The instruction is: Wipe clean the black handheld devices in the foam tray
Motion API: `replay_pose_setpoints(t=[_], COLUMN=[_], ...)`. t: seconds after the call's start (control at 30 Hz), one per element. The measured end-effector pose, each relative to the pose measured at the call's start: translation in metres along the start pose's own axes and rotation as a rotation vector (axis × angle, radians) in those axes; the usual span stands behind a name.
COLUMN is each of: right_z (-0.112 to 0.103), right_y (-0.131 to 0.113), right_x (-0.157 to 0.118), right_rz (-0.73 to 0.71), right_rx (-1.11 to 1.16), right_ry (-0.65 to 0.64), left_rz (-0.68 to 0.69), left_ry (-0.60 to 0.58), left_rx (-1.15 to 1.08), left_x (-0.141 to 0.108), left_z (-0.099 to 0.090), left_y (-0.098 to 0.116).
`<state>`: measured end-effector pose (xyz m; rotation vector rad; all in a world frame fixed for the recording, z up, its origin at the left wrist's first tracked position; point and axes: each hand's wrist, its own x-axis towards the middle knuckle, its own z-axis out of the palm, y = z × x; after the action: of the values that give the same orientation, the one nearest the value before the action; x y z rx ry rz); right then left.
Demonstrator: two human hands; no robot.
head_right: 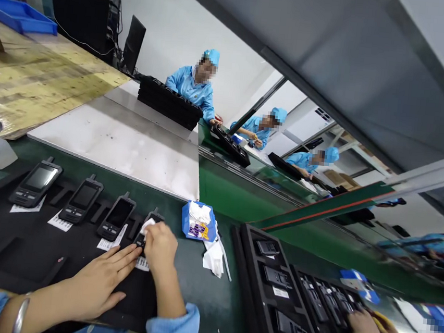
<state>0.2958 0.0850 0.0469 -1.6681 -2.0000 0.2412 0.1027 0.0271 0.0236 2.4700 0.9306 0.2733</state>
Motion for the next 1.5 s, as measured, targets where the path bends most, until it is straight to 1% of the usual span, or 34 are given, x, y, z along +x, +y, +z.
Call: replay_pose_setpoints(t=[0.07, 0.13, 0.27, 0.33, 0.5, 0.57, 0.63, 0.7, 0.77, 0.83, 0.97, 1.03, 1.1, 1.2, 1.3, 1.4, 1.5], right_z=[-0.005, -0.008, -0.004, -0.003, -0.006, -0.006, -0.004, -0.003, -0.007, -0.016, -0.034, -0.039, -0.039, -0.028, -0.01, 0.007, 0.017], right_y=[0.008, 0.011, 0.006, 0.006, 0.02, 0.018, 0.011, 0.007, 0.011, 0.027, 0.077, 0.098, 0.108, 0.104, 0.086, 0.068, 0.06], right_x=[0.013, 0.014, -0.013, -0.019, 0.008, 0.007, -0.007, -0.028, -0.047, -0.061, -0.083, -0.097, -0.114, -0.141, -0.166, -0.186, -0.197], right_rz=[0.017, 0.026, 0.031, 0.04, 0.099, 0.112, 0.113, 0.114, 0.139, 0.208, 0.437, 0.526, 0.578, 0.619, 0.622, 0.584, 0.508], right_rx=[0.015, 0.042, 0.087, 0.098, 0.122, 0.143, 0.166, 0.188, 0.206, 0.22, 0.206, 0.179, 0.151, 0.121, 0.123, 0.141, 0.12], right_ry=[0.044, 0.068, 0.067, 0.072, 0.141, 0.15, 0.136, 0.124, 0.147, 0.229, 0.457, 0.518, 0.554, 0.619, 0.654, 0.642, 0.636], left_rz=[-0.007, -0.006, -0.001, -0.001, -0.016, -0.014, -0.011, -0.006, -0.006, -0.004, 0.017, 0.026, 0.035, 0.053, 0.088, 0.131, 0.146], left_ry=[-0.001, -0.001, 0.01, 0.007, -0.004, -0.002, 0.016, 0.027, 0.032, 0.045, 0.086, 0.087, 0.081, 0.097, 0.158, 0.234, 0.308], left_rx=[0.009, 0.017, 0.025, 0.029, 0.069, 0.082, 0.081, 0.073, 0.061, 0.048, 0.042, 0.049, 0.065, 0.084, 0.086, 0.109, 0.113], left_x=[0.001, 0.001, 0.001, 0.001, 0.001, 0.001, 0.0, 0.0, -0.001, -0.001, -0.002, -0.002, -0.002, -0.003, -0.005, -0.012, -0.027], left_z=[-0.001, -0.001, 0.0, 0.0, -0.002, -0.003, -0.002, -0.001, 0.0, 0.001, 0.002, 0.002, 0.002, 0.001, -0.001, -0.005, -0.014], left_y=[0.001, 0.001, 0.0, 0.001, 0.001, 0.001, 0.001, 0.001, 0.001, 0.001, -0.001, -0.002, -0.003, -0.002, -0.001, 0.0, -0.005])
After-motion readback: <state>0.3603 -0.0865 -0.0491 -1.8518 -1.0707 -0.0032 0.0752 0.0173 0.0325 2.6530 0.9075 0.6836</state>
